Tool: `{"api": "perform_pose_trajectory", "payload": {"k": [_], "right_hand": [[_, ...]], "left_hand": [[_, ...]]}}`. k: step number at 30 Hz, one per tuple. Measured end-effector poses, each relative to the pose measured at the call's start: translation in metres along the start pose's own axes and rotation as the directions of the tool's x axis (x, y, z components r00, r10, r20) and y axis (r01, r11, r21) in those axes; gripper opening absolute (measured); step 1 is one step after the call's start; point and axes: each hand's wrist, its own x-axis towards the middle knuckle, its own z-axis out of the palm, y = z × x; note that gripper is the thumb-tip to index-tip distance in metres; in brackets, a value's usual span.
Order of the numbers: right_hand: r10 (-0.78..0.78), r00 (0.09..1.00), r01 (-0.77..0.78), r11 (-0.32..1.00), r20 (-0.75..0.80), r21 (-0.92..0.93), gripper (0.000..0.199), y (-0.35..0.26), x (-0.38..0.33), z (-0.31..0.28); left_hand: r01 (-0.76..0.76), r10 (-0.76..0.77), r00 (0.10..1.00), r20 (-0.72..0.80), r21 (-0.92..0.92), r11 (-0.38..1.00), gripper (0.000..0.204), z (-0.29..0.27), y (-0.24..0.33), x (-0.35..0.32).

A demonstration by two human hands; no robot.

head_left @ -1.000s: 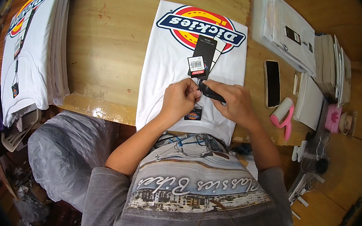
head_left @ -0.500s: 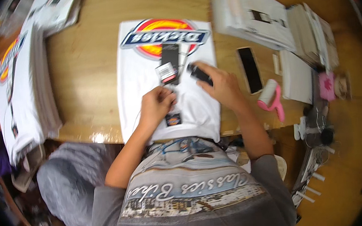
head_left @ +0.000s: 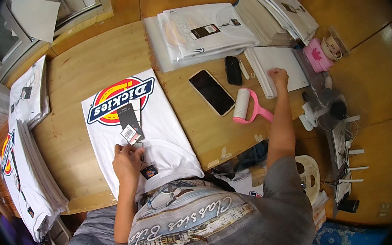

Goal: The person folds white t-shirts, places them into clear plastic bags, and seals the bags. They use a handheld device to scan tags on the shirts and a lint roller to clean the fabric before packaging. The packaged shirts are stacked on the table.

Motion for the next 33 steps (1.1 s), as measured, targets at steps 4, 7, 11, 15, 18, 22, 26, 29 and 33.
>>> {"api": "perform_pose_trajectory", "payload": {"k": [4, 7, 11, 15, 18, 22, 26, 29, 33], "right_hand": [[0.159, 0.966, -0.210, 0.941, 0.203, 0.265, 0.019, 0.040, 0.018, 0.004], [0.082, 0.957, -0.157, 0.952, 0.277, 0.263, 0.021, 0.042, 0.023, 0.005], [0.034, 0.948, -0.106, 0.971, 0.315, 0.213, 0.019, 0.042, 0.025, 0.007], [0.049, 0.944, -0.124, 0.969, 0.327, 0.213, 0.018, 0.047, 0.030, 0.007], [0.036, 0.940, -0.121, 0.965, 0.339, 0.233, 0.018, 0.049, 0.032, 0.009], [0.033, 0.943, -0.127, 0.955, 0.332, 0.267, 0.018, 0.049, 0.030, 0.010], [0.061, 0.943, -0.141, 0.963, 0.326, 0.228, 0.020, 0.049, 0.032, 0.009], [0.039, 0.943, -0.115, 0.970, 0.330, 0.213, 0.021, 0.049, 0.034, 0.010], [0.005, 0.947, -0.091, 0.963, 0.322, 0.252, 0.019, 0.049, 0.031, 0.013]], "left_hand": [[0.050, -0.034, 0.990, -0.140, 0.115, 0.992, 0.049, 0.011, -0.006, 0.018], [0.017, 0.010, 0.988, -0.156, 0.171, 0.985, 0.065, 0.015, 0.006, 0.025], [-0.091, 0.112, 0.981, -0.159, 0.134, 0.987, 0.073, 0.025, 0.015, 0.031], [-0.116, 0.116, 0.977, -0.181, 0.012, 0.993, 0.078, 0.031, 0.015, 0.037], [-0.049, 0.037, 0.991, -0.129, -0.091, 0.995, 0.076, 0.027, 0.022, 0.040], [0.078, -0.078, 0.997, 0.007, -0.162, 0.984, 0.076, 0.021, 0.030, 0.042], [0.118, -0.115, 0.993, 0.028, -0.210, 0.971, 0.064, 0.024, 0.014, 0.048], [0.082, -0.055, 0.996, 0.075, -0.414, 0.906, 0.047, 0.030, -0.018, 0.056], [0.293, -0.188, 0.956, 0.226, -0.778, 0.556, 0.023, 0.023, -0.026, 0.055]]}}
